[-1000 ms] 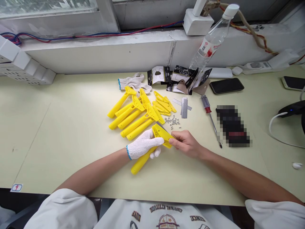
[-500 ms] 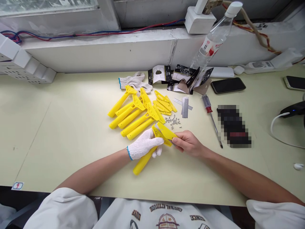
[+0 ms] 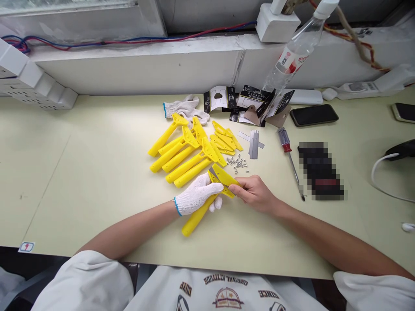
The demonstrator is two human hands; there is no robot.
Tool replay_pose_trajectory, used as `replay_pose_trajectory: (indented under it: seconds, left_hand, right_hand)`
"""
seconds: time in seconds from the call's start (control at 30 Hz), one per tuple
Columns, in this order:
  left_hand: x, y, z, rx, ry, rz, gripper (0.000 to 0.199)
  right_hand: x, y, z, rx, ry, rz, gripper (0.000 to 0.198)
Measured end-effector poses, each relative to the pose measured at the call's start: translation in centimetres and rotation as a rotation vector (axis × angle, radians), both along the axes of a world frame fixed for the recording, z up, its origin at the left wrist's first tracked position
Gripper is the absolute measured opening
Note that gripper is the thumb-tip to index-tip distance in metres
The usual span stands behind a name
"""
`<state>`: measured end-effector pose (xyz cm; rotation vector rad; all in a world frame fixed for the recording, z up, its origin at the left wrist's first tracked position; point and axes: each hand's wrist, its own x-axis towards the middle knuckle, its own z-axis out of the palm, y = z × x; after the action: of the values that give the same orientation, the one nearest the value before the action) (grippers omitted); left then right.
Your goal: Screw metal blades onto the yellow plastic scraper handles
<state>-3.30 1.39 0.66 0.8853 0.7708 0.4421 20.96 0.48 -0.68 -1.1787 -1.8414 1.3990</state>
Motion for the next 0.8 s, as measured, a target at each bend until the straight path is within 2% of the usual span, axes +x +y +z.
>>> replay_pose_trajectory:
  seconds: [0.33, 0.57, 0.7, 0.8]
  left_hand:
    - [0.27, 0.04, 0.48, -0.026, -0.028, 0.032, 0.046]
    - [0.13, 0.01, 0.32, -0.027, -0.019, 0.004, 0.042]
    - [0.15, 0.10, 0.36, -0.016, -0.028, -0.006, 0.043]
    - [0.11, 0.15, 0.36, -0.014, -0.026, -0.009, 0.042]
  right_hand:
    - [-0.34, -0.32, -0.02, 0.093, -0.092, -0.029, 0.056]
    - [-0.37, -0.45, -0.10, 0.140, -0.010, -0.025, 0.053]
    - [-0.26, -0.33, -0.21, 0.123, 0.027, -0.025, 0.054]
    - [-0.15, -0.28, -0.23, 0.049, 0.055, -0.049, 0.056]
